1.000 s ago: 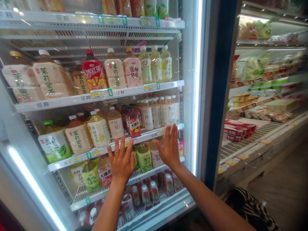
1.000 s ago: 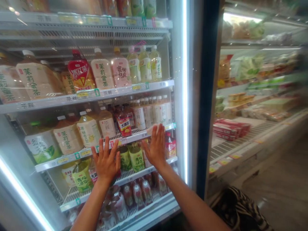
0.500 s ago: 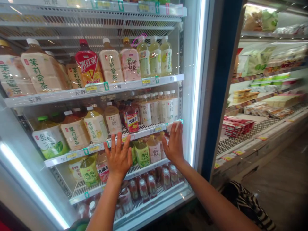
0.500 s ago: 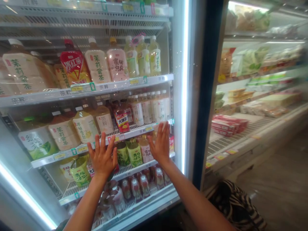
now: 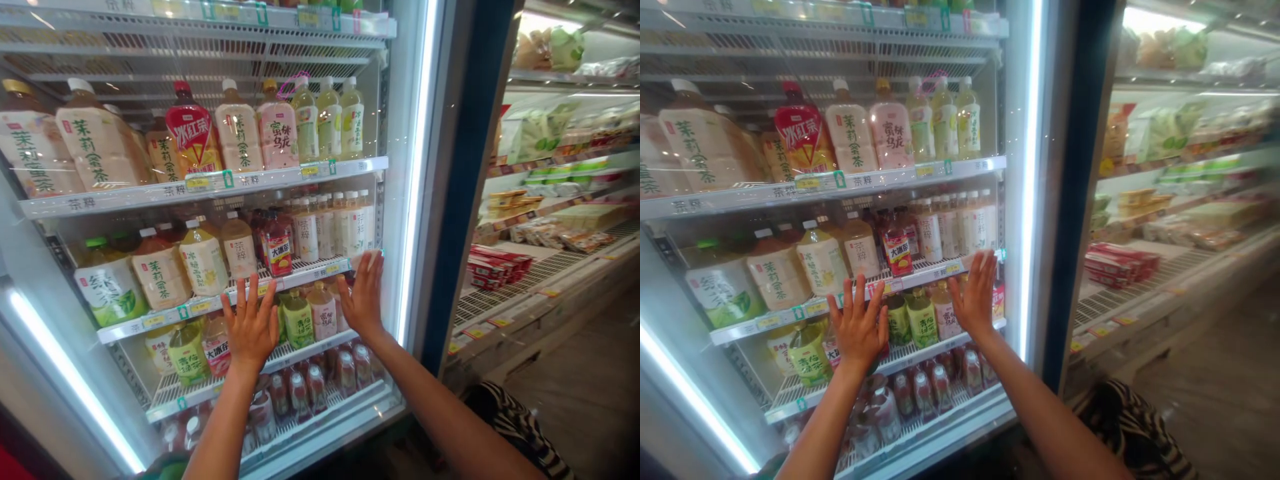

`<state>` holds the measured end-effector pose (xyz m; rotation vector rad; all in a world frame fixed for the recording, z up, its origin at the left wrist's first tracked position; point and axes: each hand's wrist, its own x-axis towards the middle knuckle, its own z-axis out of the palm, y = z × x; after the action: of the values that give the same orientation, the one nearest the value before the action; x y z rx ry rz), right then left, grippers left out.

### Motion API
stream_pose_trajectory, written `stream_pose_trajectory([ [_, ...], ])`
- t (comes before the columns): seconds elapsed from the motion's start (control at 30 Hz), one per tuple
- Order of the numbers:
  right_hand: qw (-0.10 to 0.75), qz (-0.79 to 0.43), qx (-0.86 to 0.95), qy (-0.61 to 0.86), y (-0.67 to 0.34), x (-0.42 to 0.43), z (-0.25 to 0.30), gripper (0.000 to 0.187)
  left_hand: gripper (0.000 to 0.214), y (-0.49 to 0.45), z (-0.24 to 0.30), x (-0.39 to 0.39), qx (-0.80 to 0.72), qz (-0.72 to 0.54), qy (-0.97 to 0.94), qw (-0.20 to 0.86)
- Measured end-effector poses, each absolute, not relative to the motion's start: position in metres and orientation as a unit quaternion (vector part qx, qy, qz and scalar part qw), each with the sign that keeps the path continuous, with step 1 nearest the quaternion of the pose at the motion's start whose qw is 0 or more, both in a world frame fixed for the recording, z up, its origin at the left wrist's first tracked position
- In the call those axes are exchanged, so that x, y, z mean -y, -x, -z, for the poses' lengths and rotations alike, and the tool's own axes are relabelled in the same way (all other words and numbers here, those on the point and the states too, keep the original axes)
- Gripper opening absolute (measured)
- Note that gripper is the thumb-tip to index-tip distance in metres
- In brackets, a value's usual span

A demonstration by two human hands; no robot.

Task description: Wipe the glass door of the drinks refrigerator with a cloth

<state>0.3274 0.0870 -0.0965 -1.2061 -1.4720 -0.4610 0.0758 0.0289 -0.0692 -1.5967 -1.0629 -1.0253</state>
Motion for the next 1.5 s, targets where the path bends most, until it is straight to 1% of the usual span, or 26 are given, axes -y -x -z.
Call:
stream_pose_trajectory([
  [0.07, 0.565, 0.212, 0.617, 0.504, -0.334, -0.094, 0.074, 0.083, 0.072, -0.076, 0.069, -0.029, 0.432, 0.417, 0.65, 0.465],
  [0.1, 0.563, 0.213, 0.621, 0.503, -0.334, -0.092, 0.078, 0.084, 0.072, -0.076, 0.069, -0.029, 0.432, 0.417, 0.65, 0.465],
  [0.17, 0.548, 0.195, 0.635, 0.509, -0.323, -0.075, 0.114, 0.084, 0.072, -0.075, 0.07, -0.029, 0.434, 0.417, 0.65, 0.465],
  [0.27, 0.511, 0.165, 0.667, 0.516, -0.3, -0.046, 0.19, 0.086, 0.072, -0.075, 0.071, -0.029, 0.436, 0.415, 0.649, 0.465],
  [0.33, 0.504, 0.169, 0.675, 0.512, -0.29, -0.041, 0.208, 0.089, 0.071, -0.076, 0.071, -0.028, 0.434, 0.416, 0.65, 0.464],
  [0.4, 0.523, 0.18, 0.662, 0.505, -0.291, -0.05, 0.184, 0.089, 0.07, -0.076, 0.07, -0.028, 0.432, 0.42, 0.65, 0.464],
  [0.5, 0.562, 0.196, 0.631, 0.497, -0.301, -0.073, 0.108, 0.084, 0.069, -0.076, 0.07, -0.029, 0.433, 0.418, 0.65, 0.464],
  [0.57, 0.571, 0.204, 0.624, 0.492, -0.303, -0.08, 0.077, 0.083, 0.07, -0.076, 0.07, -0.029, 0.436, 0.415, 0.651, 0.463],
  [0.63, 0.563, 0.203, 0.632, 0.492, -0.296, -0.073, 0.086, 0.084, 0.07, -0.077, 0.07, -0.029, 0.437, 0.415, 0.649, 0.464],
  [0.77, 0.503, 0.209, 0.695, 0.47, -0.268, -0.04, 0.18, 0.087, 0.071, -0.077, 0.07, -0.028, 0.433, 0.418, 0.647, 0.468],
  [0.83, 0.468, 0.232, 0.733, 0.435, -0.259, -0.031, 0.205, 0.088, 0.07, -0.077, 0.069, -0.028, 0.432, 0.418, 0.648, 0.467],
  [0.9, 0.46, 0.24, 0.742, 0.425, -0.255, -0.032, 0.189, 0.088, 0.071, -0.077, 0.069, -0.028, 0.434, 0.417, 0.649, 0.465],
  [1.0, 0.491, 0.224, 0.717, 0.44, -0.254, -0.043, 0.119, 0.088, 0.072, -0.077, 0.069, -0.028, 0.435, 0.416, 0.652, 0.461],
  [1.07, 0.509, 0.219, 0.705, 0.443, -0.252, -0.047, 0.089, 0.088, 0.072, -0.076, 0.07, -0.028, 0.435, 0.417, 0.653, 0.459],
  [1.13, 0.507, 0.216, 0.706, 0.444, -0.248, -0.043, 0.097, 0.088, 0.072, -0.076, 0.07, -0.028, 0.435, 0.419, 0.652, 0.458],
  [1.27, 0.47, 0.234, 0.74, 0.421, -0.239, -0.029, 0.18, 0.088, 0.073, -0.077, 0.07, -0.027, 0.435, 0.421, 0.653, 0.456],
  [1.33, 0.455, 0.245, 0.754, 0.406, -0.237, -0.027, 0.196, 0.088, 0.072, -0.077, 0.069, -0.027, 0.435, 0.421, 0.655, 0.453],
  [1.4, 0.458, 0.233, 0.755, 0.408, -0.237, -0.031, 0.173, 0.089, 0.072, -0.077, 0.068, -0.027, 0.435, 0.421, 0.656, 0.451],
  [1.5, 0.489, 0.207, 0.731, 0.428, -0.235, -0.041, 0.109, 0.091, 0.073, -0.076, 0.068, -0.027, 0.431, 0.424, 0.659, 0.449],
])
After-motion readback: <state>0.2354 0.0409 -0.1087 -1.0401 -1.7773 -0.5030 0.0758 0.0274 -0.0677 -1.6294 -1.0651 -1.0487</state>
